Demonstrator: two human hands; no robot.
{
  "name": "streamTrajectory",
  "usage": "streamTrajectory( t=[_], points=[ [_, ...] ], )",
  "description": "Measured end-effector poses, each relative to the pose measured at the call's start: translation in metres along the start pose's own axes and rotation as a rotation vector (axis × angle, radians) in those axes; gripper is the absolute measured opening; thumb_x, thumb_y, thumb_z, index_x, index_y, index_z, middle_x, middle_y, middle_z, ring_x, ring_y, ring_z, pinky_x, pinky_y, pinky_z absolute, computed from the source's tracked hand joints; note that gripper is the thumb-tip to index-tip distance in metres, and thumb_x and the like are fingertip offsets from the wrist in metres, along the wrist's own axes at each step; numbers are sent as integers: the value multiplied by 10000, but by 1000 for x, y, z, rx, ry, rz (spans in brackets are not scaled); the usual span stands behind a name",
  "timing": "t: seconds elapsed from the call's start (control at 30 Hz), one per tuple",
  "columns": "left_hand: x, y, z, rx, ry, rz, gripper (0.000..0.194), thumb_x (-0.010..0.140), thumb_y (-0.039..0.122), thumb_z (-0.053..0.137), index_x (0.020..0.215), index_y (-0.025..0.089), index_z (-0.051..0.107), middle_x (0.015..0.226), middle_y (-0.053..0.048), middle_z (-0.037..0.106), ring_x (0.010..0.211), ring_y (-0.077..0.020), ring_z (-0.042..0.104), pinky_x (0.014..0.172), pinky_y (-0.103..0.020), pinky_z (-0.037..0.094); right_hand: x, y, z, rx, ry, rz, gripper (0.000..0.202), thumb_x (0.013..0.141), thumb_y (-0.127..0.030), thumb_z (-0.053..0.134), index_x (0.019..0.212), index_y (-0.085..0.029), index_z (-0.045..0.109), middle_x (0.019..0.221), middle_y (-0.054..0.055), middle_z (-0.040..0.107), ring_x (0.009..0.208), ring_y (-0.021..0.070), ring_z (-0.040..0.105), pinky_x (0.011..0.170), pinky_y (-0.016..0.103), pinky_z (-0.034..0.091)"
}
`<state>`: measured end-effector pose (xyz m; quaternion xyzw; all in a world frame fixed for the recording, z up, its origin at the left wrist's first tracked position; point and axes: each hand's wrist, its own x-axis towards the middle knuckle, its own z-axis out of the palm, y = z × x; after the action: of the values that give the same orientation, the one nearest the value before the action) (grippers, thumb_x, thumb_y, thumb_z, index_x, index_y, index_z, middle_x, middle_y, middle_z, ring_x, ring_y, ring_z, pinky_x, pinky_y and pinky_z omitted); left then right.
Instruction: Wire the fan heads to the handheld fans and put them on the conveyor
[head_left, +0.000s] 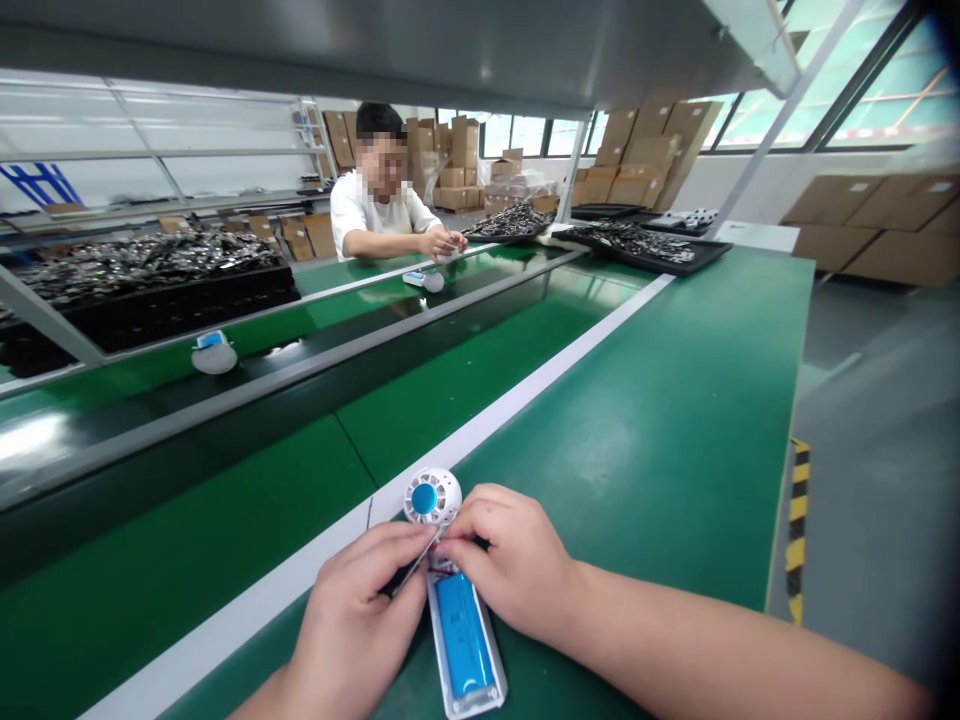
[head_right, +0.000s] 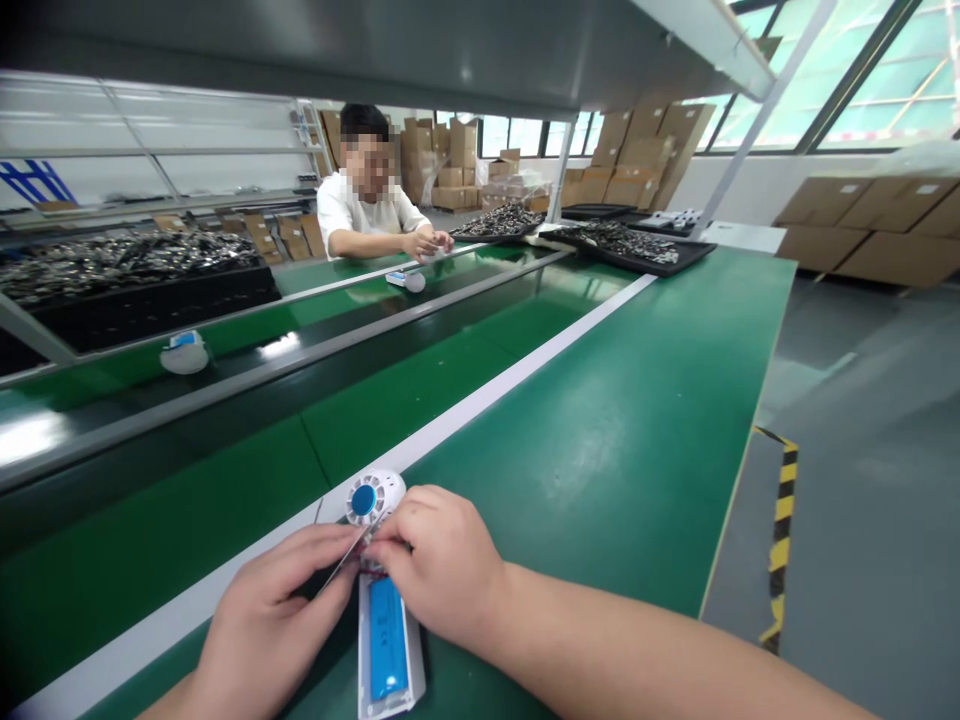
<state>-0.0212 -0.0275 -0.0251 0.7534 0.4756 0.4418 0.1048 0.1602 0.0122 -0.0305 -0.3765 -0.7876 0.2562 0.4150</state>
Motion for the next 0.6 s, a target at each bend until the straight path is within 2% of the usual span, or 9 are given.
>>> streamTrajectory(
  t=[0.13, 0.23, 0.33, 0.4, 0.5, 0.57, 0.6],
  points=[
    [3, 0, -4, -43, -90, -12, 252, 818, 101, 621, 984, 245, 745, 963, -35, 760, 845, -148, 734, 753, -219, 609, -2, 3, 1, 25, 12, -45, 95, 805, -126, 675, 732, -184, 689, 738, 11, 674, 715, 143, 628, 688, 252, 469],
    [4, -2, -6, -88, -137, -15, 262, 828, 98, 603, 999, 236, 744, 976, -57, 755, 860, -162, 729, 764, -249, 607, -5, 4, 2, 50, 22, -11, 100, 800, -117, 669, 726, -182, 688, 731, 11, 670, 697, 140, 627, 675, 249, 472],
    [4, 0, -4, -156, -155, -87, 235, 826, 114, 600, 966, 228, 751, 971, -62, 746, 873, -174, 719, 777, -271, 597, -4, 4, 4, 59, 18, 5, 102, 789, -117, 672, 713, -184, 680, 727, 10, 662, 694, 142, 624, 669, 253, 473],
    [6, 4, -1, -232, -152, -225, 186, 820, 152, 614, 917, 224, 755, 940, -55, 738, 870, -182, 710, 782, -285, 586, -2, 4, 5, 58, 9, 19, 102, 785, -116, 674, 715, -189, 678, 739, 8, 661, 706, 145, 624, 676, 257, 476],
    [12, 6, -1, -393, -135, -536, 141, 769, 217, 673, 889, 201, 747, 932, -54, 734, 855, -202, 702, 781, -305, 573, 5, 2, 6, 86, -9, 58, 67, 775, -137, 699, 753, -197, 679, 785, 8, 662, 751, 152, 627, 707, 266, 489],
    [19, -1, -6, -491, -56, -744, 221, 711, 230, 718, 925, 180, 732, 963, -62, 738, 870, -222, 703, 813, -327, 563, 9, 2, 4, 116, 9, 86, 79, 759, -159, 718, 817, -198, 680, 821, 12, 652, 774, 156, 623, 718, 270, 500],
    [22, -8, -12, -530, 23, -830, 280, 689, 230, 731, 963, 175, 719, 984, -65, 739, 885, -233, 704, 832, -343, 558, 10, 3, 3, 127, 25, 106, 110, 757, -163, 716, 855, -198, 679, 841, 14, 647, 781, 156, 620, 723, 272, 506]
  ],
)
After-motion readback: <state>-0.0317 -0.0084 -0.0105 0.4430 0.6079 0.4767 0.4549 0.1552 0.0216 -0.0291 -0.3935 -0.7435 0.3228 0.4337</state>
